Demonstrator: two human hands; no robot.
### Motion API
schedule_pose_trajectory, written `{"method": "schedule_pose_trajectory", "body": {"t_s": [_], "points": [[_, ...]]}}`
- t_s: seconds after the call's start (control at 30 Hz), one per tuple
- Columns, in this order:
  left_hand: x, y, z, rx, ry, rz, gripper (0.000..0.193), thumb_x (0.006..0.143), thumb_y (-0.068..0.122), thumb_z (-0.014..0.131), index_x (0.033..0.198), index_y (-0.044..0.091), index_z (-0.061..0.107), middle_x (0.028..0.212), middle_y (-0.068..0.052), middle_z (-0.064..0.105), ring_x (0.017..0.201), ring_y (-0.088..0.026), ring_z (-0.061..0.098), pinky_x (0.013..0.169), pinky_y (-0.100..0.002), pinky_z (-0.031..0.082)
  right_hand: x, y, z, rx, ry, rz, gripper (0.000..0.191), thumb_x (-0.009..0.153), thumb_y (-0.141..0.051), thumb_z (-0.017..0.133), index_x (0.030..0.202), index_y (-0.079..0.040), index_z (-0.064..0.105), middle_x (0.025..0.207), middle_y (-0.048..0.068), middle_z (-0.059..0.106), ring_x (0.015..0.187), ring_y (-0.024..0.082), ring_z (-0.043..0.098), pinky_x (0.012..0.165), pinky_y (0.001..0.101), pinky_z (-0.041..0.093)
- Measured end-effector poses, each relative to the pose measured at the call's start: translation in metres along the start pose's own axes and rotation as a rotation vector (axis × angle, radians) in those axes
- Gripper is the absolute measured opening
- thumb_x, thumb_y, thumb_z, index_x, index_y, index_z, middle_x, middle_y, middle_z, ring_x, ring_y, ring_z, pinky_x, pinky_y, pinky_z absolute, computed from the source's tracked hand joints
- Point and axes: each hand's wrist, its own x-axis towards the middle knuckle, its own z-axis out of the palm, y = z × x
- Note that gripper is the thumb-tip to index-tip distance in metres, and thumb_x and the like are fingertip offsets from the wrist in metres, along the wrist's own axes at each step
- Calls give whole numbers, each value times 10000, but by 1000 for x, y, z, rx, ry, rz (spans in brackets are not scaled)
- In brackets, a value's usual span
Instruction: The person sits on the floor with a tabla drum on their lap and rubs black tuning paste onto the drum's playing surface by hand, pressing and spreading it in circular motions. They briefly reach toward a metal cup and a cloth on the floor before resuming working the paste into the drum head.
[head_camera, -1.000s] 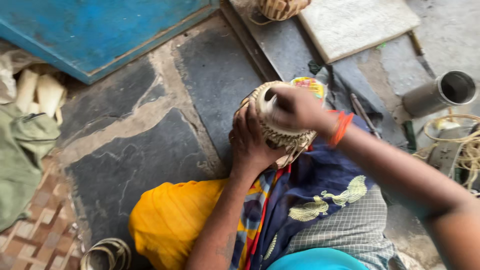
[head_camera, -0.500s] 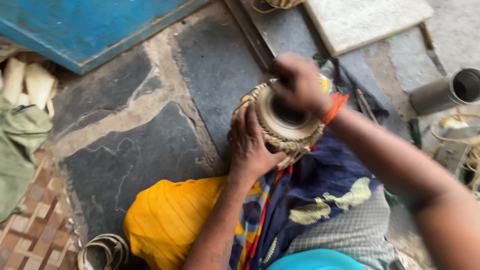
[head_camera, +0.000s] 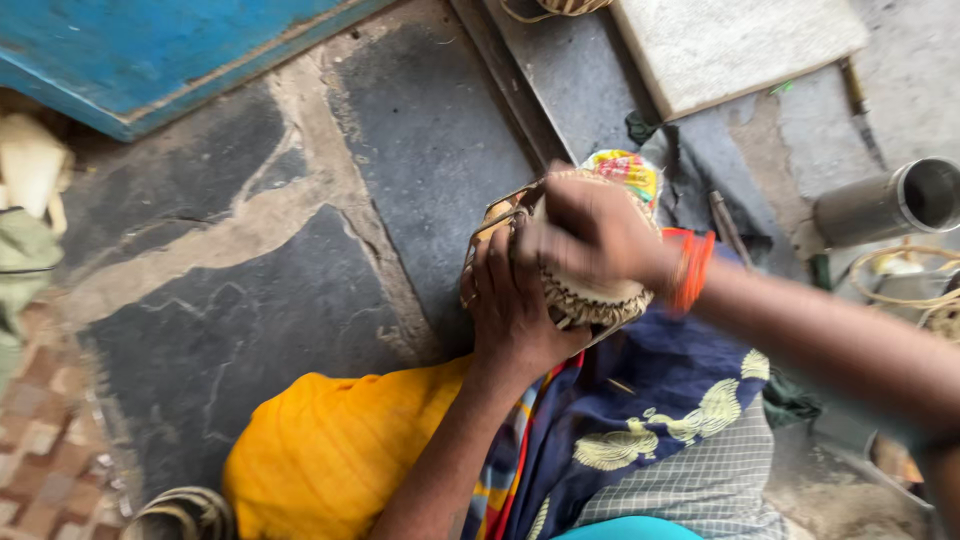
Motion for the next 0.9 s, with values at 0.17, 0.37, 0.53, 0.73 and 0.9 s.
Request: {"method": "schedule_pose_trajectory", "body": {"t_s": [0.17,0.37,0.53,0.73,0.9], "points": [[-4,2,0,20,-81,-66,1324,542,508,896,1562,19,208,1506,-271,344,1424,-494,344,1089,-696,293,1,3,-3,-27,170,46,259,977,-250,609,1076,-10,619,889,164,635,820,325,651,768,406,509],[-4,6,-2,33,78,-10,1211,732,550,904,1589,41,216,1517,-252,339,1419,-463,354,1140,-688,297,-2,-9,-4,-87,84,-236,191,969,-170,583,1082,-23,625,885,166,600,829,358,623,752,420,496],[-6,6,-5,-18,-86,-113,1267,581,485,889,1550,6,228,1504,-285,335,1405,-497,349,1103,-726,267,1,-4,6,-9,238,-19,150,1068,-47,480,1114,8,612,793,105,590,689,237,615,665,354,502],[-6,3,-3,-45,-82,-104,1266,612,476,912,1570,29,216,1502,-281,336,1389,-497,356,1106,-728,251,-2,9,9,-59,166,-261,89,1023,-60,542,1061,0,596,825,103,599,729,230,608,679,358,496],[-6,1,-3,-70,-143,-122,1280,577,455,896,1567,28,207,1495,-295,326,1385,-502,350,1074,-762,229,-3,20,6,-150,201,78,72,1079,-12,567,1097,9,634,852,91,639,723,185,656,681,328,517]]}}
